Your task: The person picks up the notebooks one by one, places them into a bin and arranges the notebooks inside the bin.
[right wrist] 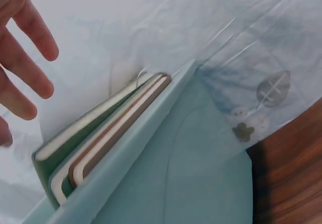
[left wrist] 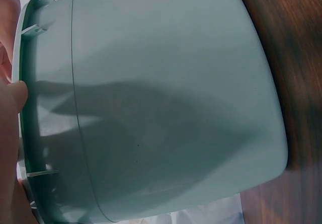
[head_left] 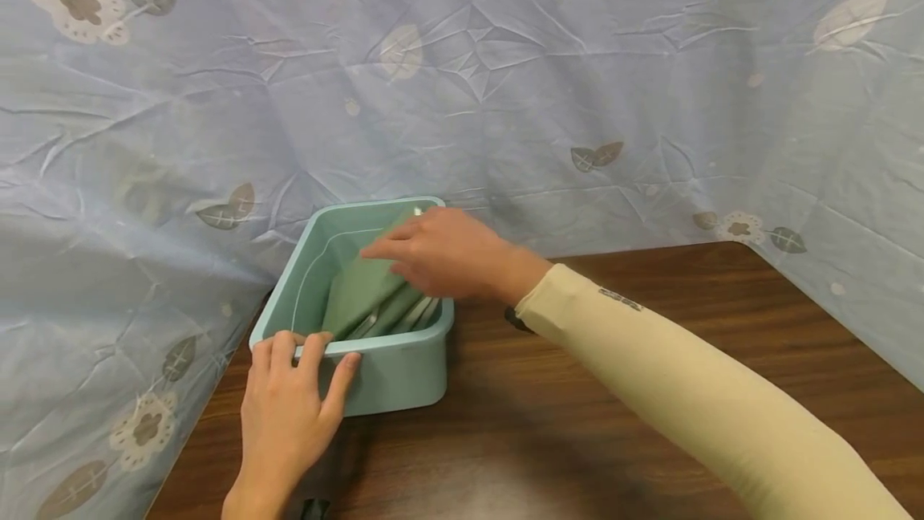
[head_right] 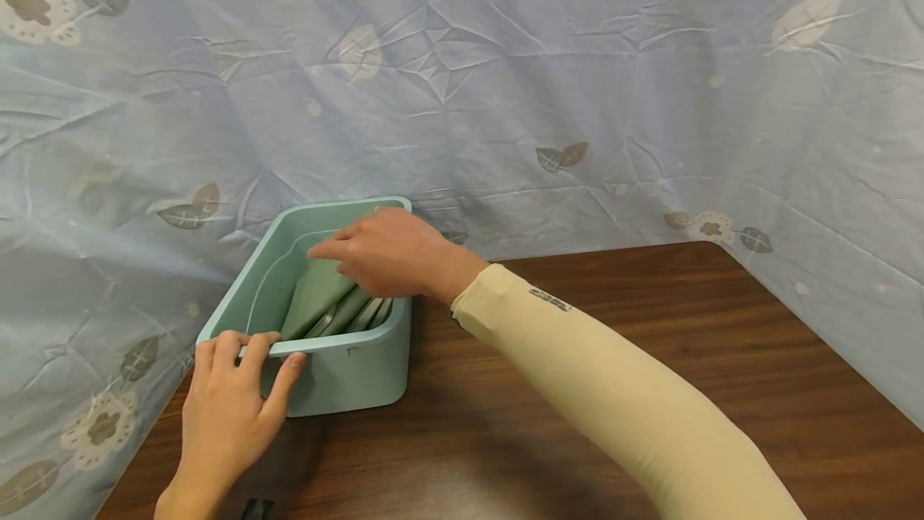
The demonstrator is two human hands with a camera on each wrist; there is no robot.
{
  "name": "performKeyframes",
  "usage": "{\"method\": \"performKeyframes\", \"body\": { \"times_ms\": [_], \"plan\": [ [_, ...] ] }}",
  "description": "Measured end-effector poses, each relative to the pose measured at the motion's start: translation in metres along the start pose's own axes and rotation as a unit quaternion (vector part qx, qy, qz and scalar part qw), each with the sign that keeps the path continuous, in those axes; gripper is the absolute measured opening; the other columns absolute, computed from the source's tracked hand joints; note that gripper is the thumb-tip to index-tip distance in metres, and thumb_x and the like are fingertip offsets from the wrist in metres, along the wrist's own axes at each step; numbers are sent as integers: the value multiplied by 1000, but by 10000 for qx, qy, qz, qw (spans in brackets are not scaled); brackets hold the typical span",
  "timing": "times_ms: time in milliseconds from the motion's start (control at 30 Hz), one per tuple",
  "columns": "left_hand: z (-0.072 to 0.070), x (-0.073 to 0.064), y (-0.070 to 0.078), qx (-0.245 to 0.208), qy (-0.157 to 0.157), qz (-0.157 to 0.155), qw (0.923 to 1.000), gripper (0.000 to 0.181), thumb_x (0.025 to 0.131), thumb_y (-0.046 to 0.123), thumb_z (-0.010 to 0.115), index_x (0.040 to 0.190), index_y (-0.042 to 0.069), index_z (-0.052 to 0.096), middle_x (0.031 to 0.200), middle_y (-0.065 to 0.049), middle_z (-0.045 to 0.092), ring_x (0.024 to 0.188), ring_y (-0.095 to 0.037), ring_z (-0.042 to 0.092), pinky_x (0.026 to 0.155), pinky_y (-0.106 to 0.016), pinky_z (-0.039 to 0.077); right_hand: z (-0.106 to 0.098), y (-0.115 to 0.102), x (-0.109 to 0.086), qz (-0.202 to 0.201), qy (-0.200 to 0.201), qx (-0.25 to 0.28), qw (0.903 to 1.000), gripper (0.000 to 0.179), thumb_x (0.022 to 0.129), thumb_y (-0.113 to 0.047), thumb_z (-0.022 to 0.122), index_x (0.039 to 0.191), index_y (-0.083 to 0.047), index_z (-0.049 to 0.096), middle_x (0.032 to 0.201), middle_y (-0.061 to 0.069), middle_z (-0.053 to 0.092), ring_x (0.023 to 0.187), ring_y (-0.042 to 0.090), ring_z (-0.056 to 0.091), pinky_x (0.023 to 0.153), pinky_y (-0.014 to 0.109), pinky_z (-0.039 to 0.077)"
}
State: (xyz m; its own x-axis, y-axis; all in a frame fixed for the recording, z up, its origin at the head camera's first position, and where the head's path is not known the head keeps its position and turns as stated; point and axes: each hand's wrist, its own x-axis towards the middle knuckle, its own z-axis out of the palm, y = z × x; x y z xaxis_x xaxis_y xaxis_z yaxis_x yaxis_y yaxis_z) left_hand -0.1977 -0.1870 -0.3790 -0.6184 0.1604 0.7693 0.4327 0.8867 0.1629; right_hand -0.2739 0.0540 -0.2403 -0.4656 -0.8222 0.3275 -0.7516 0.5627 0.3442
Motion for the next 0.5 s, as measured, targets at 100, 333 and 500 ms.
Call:
{"method": "performKeyframes", "body": {
  "times_ms": [100,333,500],
  "plan": [
    [-1,0,1,8,30,7,10000,40,90,42,66,106,5,65,97,-17,50,97,-39,46,77,-52,42,-2,5,-5,138,12,129,9998,42,99,-31,59,141,-31,54,136,-11,62,119,14,64,94,38,53],
    [-2,0,1,-26,-8,-51,10000,39,90,42,67,107,6,65,97,-17,50,97,-39,45,78,-52,41,-5,9,-14,206,-237,90,9995,46,98,-28,57,143,-30,51,138,-10,60,118,15,63,92,39,51],
    [0,0,3,-52,-58,-43,10000,39,90,42,66,106,6,65,97,-17,50,97,-38,45,76,-52,42,-2,12,-24,277,-337,64,9990,46,97,-26,56,143,-29,52,139,-9,59,121,15,62,100,41,48]
  ]
}}
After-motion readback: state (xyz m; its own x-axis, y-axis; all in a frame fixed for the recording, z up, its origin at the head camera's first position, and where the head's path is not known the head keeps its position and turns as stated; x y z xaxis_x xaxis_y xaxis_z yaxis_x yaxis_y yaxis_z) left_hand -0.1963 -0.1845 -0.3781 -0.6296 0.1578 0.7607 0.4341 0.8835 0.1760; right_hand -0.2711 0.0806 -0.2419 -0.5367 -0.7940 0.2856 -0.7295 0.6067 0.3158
